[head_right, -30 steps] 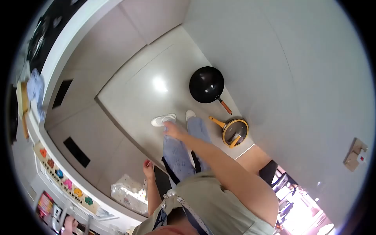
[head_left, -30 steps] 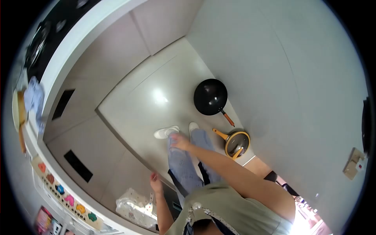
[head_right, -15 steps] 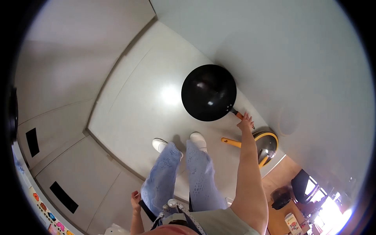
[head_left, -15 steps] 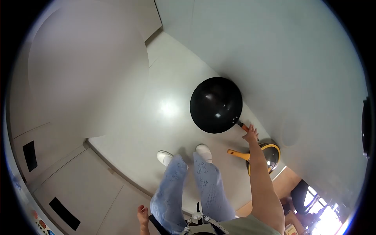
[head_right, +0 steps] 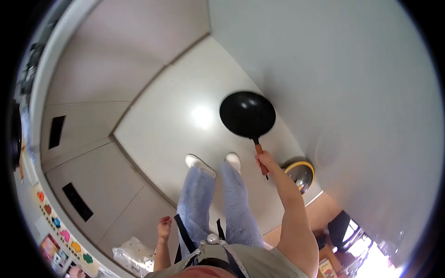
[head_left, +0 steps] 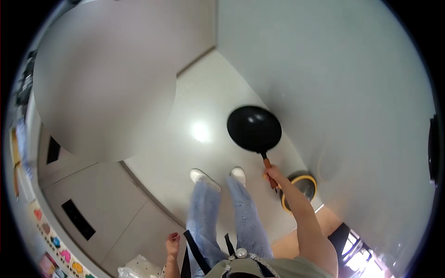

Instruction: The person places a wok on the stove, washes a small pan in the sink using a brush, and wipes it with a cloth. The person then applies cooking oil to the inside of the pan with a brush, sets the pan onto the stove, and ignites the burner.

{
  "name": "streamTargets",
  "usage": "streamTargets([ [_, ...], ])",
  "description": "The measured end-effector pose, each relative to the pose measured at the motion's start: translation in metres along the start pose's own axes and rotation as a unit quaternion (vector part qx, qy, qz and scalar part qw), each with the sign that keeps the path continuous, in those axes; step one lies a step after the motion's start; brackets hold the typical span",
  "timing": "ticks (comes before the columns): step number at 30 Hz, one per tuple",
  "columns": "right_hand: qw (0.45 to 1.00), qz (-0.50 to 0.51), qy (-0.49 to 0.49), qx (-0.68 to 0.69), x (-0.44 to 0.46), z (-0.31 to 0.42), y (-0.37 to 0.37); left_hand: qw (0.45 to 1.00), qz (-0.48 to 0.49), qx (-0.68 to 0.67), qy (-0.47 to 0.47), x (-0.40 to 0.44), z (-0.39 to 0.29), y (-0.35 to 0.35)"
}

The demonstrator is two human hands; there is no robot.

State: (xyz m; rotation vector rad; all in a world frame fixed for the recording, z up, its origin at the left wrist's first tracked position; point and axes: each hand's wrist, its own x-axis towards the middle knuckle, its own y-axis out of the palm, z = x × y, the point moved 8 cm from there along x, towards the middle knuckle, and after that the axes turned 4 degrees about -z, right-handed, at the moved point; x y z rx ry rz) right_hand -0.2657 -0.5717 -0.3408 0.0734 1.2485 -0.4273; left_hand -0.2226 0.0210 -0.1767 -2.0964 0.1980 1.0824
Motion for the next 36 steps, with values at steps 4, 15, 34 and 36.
streamTargets([
  [4, 0.993, 0.031, 0.044, -0.105, -0.099, 0.035, 0.006, 0.996, -0.011, -0.082, -0.016, -0.037, -0.004, -0.022],
  [15, 0.956, 0.142, -0.071, -0.248, -0.465, 0.224, 0.005, 0.966, -0.061, -0.234, 0.093, -0.093, -0.176, -0.099],
  [34, 0.806, 0.269, -0.445, -0.282, -0.546, 0.730, 0.514, 0.763, -0.351, -0.528, 0.124, -0.106, -0.254, -0.305],
  [36, 0.818, 0.266, -0.435, -0.267, -0.536, 0.750, 0.555, 0.739, -0.385, -0.546, 0.087, -0.108, -0.234, -0.288],
])
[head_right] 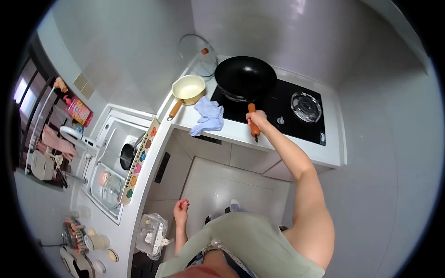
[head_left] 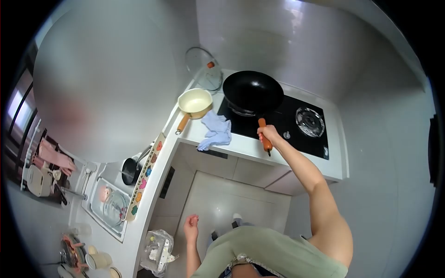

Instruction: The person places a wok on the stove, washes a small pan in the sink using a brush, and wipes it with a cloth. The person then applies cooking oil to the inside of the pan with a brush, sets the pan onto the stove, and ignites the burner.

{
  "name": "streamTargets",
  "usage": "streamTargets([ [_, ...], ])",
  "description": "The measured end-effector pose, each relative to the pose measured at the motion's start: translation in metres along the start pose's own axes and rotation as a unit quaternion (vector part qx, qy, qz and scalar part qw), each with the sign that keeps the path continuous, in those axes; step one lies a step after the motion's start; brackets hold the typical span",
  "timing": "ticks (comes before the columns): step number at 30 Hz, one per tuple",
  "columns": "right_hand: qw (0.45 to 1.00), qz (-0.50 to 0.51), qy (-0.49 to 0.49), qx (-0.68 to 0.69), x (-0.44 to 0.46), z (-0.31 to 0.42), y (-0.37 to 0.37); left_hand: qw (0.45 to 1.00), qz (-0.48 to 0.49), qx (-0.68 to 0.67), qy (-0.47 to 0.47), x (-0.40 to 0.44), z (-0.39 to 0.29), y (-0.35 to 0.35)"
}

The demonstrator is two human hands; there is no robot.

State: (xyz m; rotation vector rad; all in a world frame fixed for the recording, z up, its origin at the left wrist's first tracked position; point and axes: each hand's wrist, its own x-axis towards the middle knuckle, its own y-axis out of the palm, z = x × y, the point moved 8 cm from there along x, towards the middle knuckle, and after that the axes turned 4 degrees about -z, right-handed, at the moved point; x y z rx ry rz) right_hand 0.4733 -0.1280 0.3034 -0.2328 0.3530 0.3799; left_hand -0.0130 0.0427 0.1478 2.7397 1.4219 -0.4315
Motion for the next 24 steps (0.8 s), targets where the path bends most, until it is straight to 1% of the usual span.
streamTargets([
  [2, 1.000, -0.007, 0.004, 0.015, 0.029, 0.013, 0.012, 0.999, -0.053, 0.002, -0.014, -0.012, 0.009, -0.012],
  [6, 0.999, -0.030, 0.003, 0.034, 0.059, 0.019, 0.028, 0.994, -0.092, 0.012, -0.064, -0.022, 0.040, -0.028],
  [8, 0.998, -0.041, 0.001, 0.046, 0.065, 0.019, 0.036, 0.992, -0.096, 0.018, -0.076, -0.018, 0.044, -0.032],
  [11, 0.996, -0.050, 0.003, 0.077, 0.064, 0.014, 0.056, 0.995, -0.075, 0.020, -0.056, 0.005, 0.053, -0.037],
  [13, 0.993, -0.048, 0.021, 0.102, 0.069, 0.004, 0.068, 0.997, -0.064, 0.016, -0.046, 0.021, 0.041, -0.039],
  [15, 0.995, -0.040, 0.018, 0.093, 0.066, 0.003, 0.079, 0.997, -0.058, 0.016, -0.037, 0.038, 0.030, -0.042],
  [17, 0.993, -0.004, 0.045, 0.113, 0.058, 0.003, 0.093, 0.998, -0.049, 0.023, -0.036, 0.049, 0.024, -0.045],
  [19, 0.983, 0.077, 0.046, 0.162, 0.052, 0.000, 0.107, 0.998, -0.034, 0.032, -0.033, 0.059, 0.029, -0.047],
  [21, 0.973, 0.114, 0.053, 0.192, 0.047, -0.002, 0.108, 0.998, -0.023, 0.041, -0.038, 0.063, 0.033, -0.049],
  [23, 0.957, 0.174, 0.078, 0.218, 0.040, -0.002, 0.103, 0.997, -0.017, 0.052, -0.050, 0.064, 0.037, -0.051],
  [24, 0.970, 0.189, 0.082, 0.132, 0.046, -0.010, 0.087, 0.997, -0.017, 0.057, -0.051, 0.064, 0.037, -0.052],
])
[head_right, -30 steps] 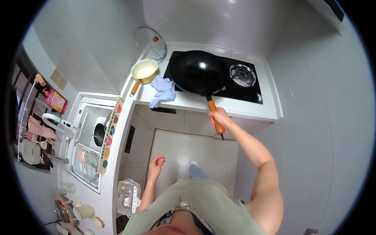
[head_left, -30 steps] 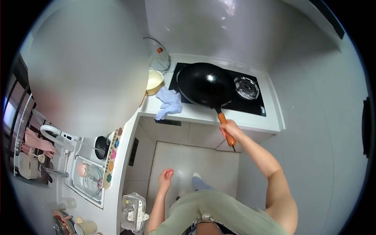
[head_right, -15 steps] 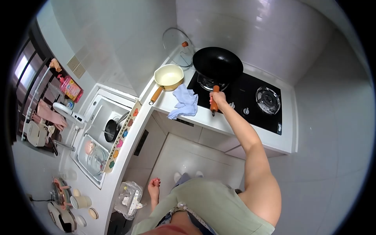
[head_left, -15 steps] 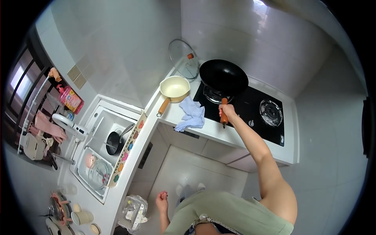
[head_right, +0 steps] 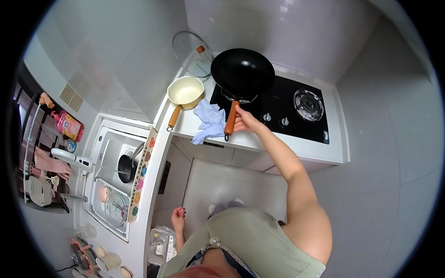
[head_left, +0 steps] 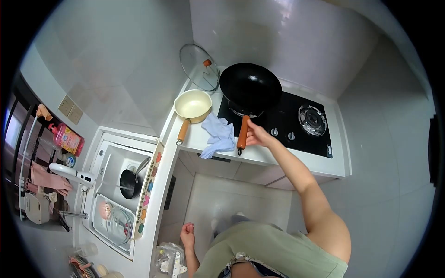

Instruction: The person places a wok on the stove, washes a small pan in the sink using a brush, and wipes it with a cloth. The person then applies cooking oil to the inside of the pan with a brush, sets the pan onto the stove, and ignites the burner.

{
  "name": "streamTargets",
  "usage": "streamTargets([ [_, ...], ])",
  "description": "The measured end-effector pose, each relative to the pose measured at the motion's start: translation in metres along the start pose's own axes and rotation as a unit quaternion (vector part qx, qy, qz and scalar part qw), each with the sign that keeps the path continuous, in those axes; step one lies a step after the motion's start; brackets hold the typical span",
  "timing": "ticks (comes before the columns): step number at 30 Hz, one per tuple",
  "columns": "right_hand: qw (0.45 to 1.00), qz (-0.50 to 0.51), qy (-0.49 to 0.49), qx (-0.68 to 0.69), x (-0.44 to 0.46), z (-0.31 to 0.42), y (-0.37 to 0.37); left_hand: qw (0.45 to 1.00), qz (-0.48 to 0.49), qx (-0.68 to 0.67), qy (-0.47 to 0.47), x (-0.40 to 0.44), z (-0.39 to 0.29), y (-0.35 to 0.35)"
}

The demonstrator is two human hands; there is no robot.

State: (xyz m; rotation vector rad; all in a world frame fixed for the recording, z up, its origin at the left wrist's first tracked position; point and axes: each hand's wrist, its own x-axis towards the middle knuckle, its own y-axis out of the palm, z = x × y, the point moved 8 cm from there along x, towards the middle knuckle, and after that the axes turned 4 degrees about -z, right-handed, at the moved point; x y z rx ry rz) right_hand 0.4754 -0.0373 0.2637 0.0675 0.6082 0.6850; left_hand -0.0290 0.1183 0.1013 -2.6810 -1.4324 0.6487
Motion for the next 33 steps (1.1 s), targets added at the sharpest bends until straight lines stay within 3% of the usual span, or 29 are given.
streamTargets([
  [1, 0.995, -0.065, -0.011, -0.077, 0.000, 0.003, -0.026, 1.000, -0.002, 0.003, 0.000, 0.000, 0.000, 0.000],
  [2, 0.967, -0.190, -0.007, -0.169, 0.010, 0.003, -0.076, 1.000, -0.004, 0.005, 0.000, 0.000, -0.001, 0.000],
  [3, 0.828, -0.322, -0.084, -0.451, 0.023, 0.019, -0.131, 1.000, -0.008, 0.020, 0.007, -0.001, 0.002, 0.001],
  [4, 0.649, -0.424, -0.106, -0.623, -0.010, 0.041, -0.134, 0.999, -0.013, 0.034, 0.015, 0.000, 0.006, 0.000],
  [5, 0.651, -0.376, -0.087, -0.653, -0.007, 0.033, -0.153, 0.998, -0.019, 0.048, 0.024, 0.001, 0.008, -0.002],
  [6, 0.703, -0.279, 0.041, -0.653, 0.011, 0.015, -0.175, 0.998, -0.022, 0.054, 0.021, 0.001, 0.011, -0.002],
  [7, 0.732, -0.244, 0.074, -0.631, 0.021, 0.001, -0.184, 0.998, -0.027, 0.060, 0.019, 0.000, 0.013, -0.003],
  [9, 0.780, -0.237, 0.086, -0.573, 0.047, -0.031, -0.206, 0.997, -0.039, 0.070, 0.012, -0.006, 0.012, 0.001],
  [12, 0.862, -0.163, 0.210, -0.432, 0.036, -0.023, -0.190, 0.993, -0.062, 0.100, -0.007, -0.029, 0.004, -0.006],
  [13, 0.858, -0.123, 0.238, -0.439, 0.042, -0.025, -0.199, 0.991, -0.067, 0.111, -0.011, -0.035, 0.004, -0.005],
  [18, 0.749, -0.040, 0.342, -0.566, 0.064, -0.030, -0.208, 0.984, -0.111, 0.130, -0.038, -0.066, 0.008, -0.009],
  [19, 0.697, -0.030, 0.314, -0.644, 0.067, -0.022, -0.207, 0.983, -0.116, 0.134, -0.040, -0.067, 0.011, -0.008],
  [21, 0.536, 0.139, 0.157, -0.818, 0.083, -0.020, -0.192, 0.984, -0.129, 0.121, -0.032, -0.069, 0.017, -0.003],
  [24, 0.354, 0.161, 0.013, -0.921, 0.069, -0.004, -0.157, 0.982, -0.157, 0.107, -0.019, -0.071, 0.014, -0.001],
  [27, 0.336, 0.163, 0.015, -0.927, 0.086, -0.016, -0.175, 0.982, -0.169, 0.087, -0.018, -0.080, 0.008, 0.003],
  [31, 0.293, 0.172, -0.063, -0.938, 0.087, -0.019, -0.177, 0.977, -0.181, 0.102, -0.059, -0.103, -0.007, 0.003],
  [33, 0.281, 0.105, -0.111, -0.948, 0.081, -0.013, -0.177, 0.977, -0.195, 0.070, -0.057, -0.115, -0.004, -0.002],
])
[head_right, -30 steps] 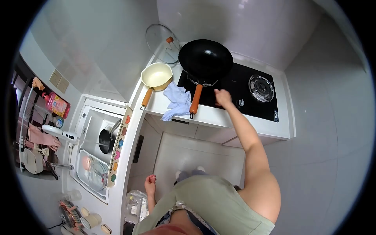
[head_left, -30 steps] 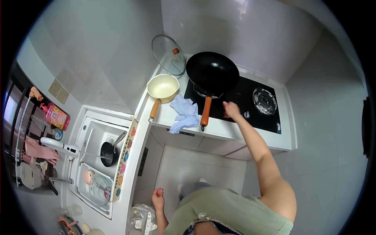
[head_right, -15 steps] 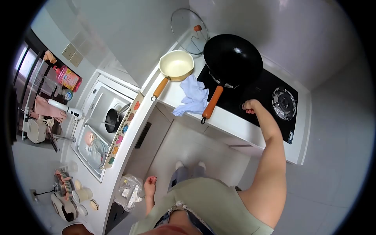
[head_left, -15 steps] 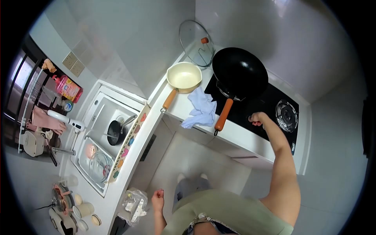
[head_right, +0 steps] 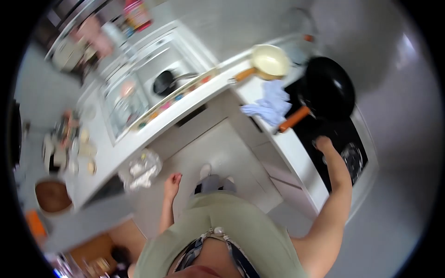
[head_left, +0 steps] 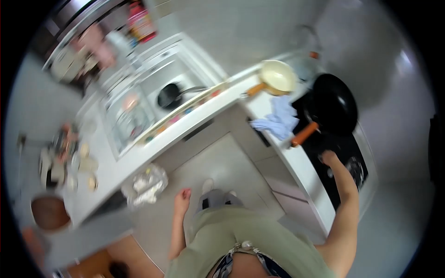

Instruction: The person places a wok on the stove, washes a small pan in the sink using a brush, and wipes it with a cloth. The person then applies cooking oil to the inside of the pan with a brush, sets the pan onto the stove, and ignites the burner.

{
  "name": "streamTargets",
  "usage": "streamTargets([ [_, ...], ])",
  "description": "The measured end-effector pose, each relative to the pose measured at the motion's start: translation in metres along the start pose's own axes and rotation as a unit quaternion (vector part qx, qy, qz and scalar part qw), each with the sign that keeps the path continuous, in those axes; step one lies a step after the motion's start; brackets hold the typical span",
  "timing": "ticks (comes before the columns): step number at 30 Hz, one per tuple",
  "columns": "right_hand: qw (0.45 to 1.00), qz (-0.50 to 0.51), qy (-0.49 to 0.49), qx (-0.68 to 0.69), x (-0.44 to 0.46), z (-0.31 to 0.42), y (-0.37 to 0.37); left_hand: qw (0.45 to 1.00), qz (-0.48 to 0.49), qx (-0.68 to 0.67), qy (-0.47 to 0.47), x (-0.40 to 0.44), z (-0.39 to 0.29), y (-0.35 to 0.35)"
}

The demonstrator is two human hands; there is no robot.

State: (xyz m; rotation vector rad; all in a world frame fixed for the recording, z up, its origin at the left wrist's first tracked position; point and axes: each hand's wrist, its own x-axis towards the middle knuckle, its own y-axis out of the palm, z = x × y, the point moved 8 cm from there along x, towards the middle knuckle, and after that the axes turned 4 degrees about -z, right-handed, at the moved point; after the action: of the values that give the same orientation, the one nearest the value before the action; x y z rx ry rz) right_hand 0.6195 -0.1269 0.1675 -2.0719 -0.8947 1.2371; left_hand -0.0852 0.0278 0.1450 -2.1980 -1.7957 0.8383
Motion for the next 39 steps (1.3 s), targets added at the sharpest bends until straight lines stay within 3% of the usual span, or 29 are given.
streamTargets([
  [1, 1.000, 0.016, 0.006, 0.000, -0.002, 0.000, 0.003, 1.000, -0.003, -0.012, -0.001, -0.003, 0.000, -0.004],
  [2, 0.995, 0.032, 0.091, 0.005, -0.011, -0.002, -0.002, 0.999, -0.014, -0.031, 0.005, -0.005, 0.001, -0.008],
  [6, 0.947, -0.073, 0.302, 0.082, -0.070, 0.020, -0.029, 0.994, -0.017, -0.111, 0.015, -0.007, -0.005, -0.034],
  [7, 0.951, -0.056, 0.292, 0.084, -0.080, 0.040, -0.031, 0.987, -0.010, -0.157, 0.011, -0.003, -0.010, -0.043],
  [8, 0.979, 0.024, 0.195, 0.049, -0.074, 0.063, -0.003, 0.979, 0.000, -0.203, 0.010, 0.001, -0.019, -0.054],
  [9, 0.986, 0.135, 0.061, 0.082, -0.088, 0.114, -0.023, 0.969, 0.013, -0.248, 0.010, 0.006, -0.029, -0.065],
  [10, 0.959, 0.235, -0.085, 0.134, -0.091, 0.162, -0.005, 0.964, 0.002, -0.267, 0.011, 0.014, -0.039, -0.079],
  [11, 0.864, 0.285, -0.076, 0.408, -0.110, 0.210, -0.051, 0.958, -0.005, -0.286, 0.011, 0.022, -0.049, -0.093],
  [13, 0.771, 0.340, -0.193, 0.503, -0.143, 0.311, -0.210, 0.941, -0.015, -0.337, 0.019, 0.043, -0.063, -0.114],
  [15, 0.750, 0.257, -0.333, 0.510, -0.125, 0.363, -0.316, 0.933, -0.003, -0.359, 0.033, 0.064, -0.083, -0.134],
  [17, 0.772, 0.053, -0.405, 0.488, -0.077, 0.393, -0.402, 0.932, 0.003, -0.357, 0.059, 0.087, -0.106, -0.156],
  [19, 0.808, -0.191, -0.408, 0.380, -0.042, 0.407, -0.496, 0.928, -0.005, -0.365, 0.076, 0.110, -0.114, -0.175],
  [21, 0.836, -0.279, -0.370, 0.295, 0.000, 0.417, -0.553, 0.921, -0.019, -0.379, 0.085, 0.133, -0.121, -0.191],
  [23, 0.856, -0.230, -0.379, 0.264, 0.027, 0.429, -0.612, 0.926, -0.017, -0.366, 0.086, 0.146, -0.124, -0.203],
  [26, 0.734, -0.304, -0.465, 0.390, 0.058, 0.433, -0.723, 0.933, -0.026, -0.349, 0.077, 0.155, -0.124, -0.216],
  [27, 0.707, -0.314, -0.445, 0.451, 0.077, 0.432, -0.762, 0.931, -0.039, -0.355, 0.072, 0.158, -0.118, -0.219],
  [30, 0.629, -0.224, -0.490, 0.561, 0.141, 0.455, -0.876, 0.927, -0.085, -0.359, 0.063, 0.170, -0.111, -0.235],
  [33, 0.643, -0.280, -0.454, 0.549, 0.188, 0.497, -0.968, 0.916, -0.148, -0.367, 0.061, 0.184, -0.125, -0.254],
  [34, 0.625, -0.260, -0.454, 0.579, 0.232, 0.521, -0.995, 0.911, -0.172, -0.370, 0.066, 0.191, -0.135, -0.263],
  [35, 0.634, -0.309, -0.433, 0.562, 0.265, 0.540, -1.022, 0.905, -0.198, -0.373, 0.053, 0.196, -0.140, -0.269],
  [38, 0.688, -0.359, -0.355, 0.521, 0.294, 0.567, -1.055, 0.888, -0.249, -0.384, 0.050, 0.207, -0.161, -0.279],
  [39, 0.668, -0.390, -0.361, 0.521, 0.302, 0.573, -1.059, 0.884, -0.260, -0.386, 0.049, 0.212, -0.157, -0.277],
])
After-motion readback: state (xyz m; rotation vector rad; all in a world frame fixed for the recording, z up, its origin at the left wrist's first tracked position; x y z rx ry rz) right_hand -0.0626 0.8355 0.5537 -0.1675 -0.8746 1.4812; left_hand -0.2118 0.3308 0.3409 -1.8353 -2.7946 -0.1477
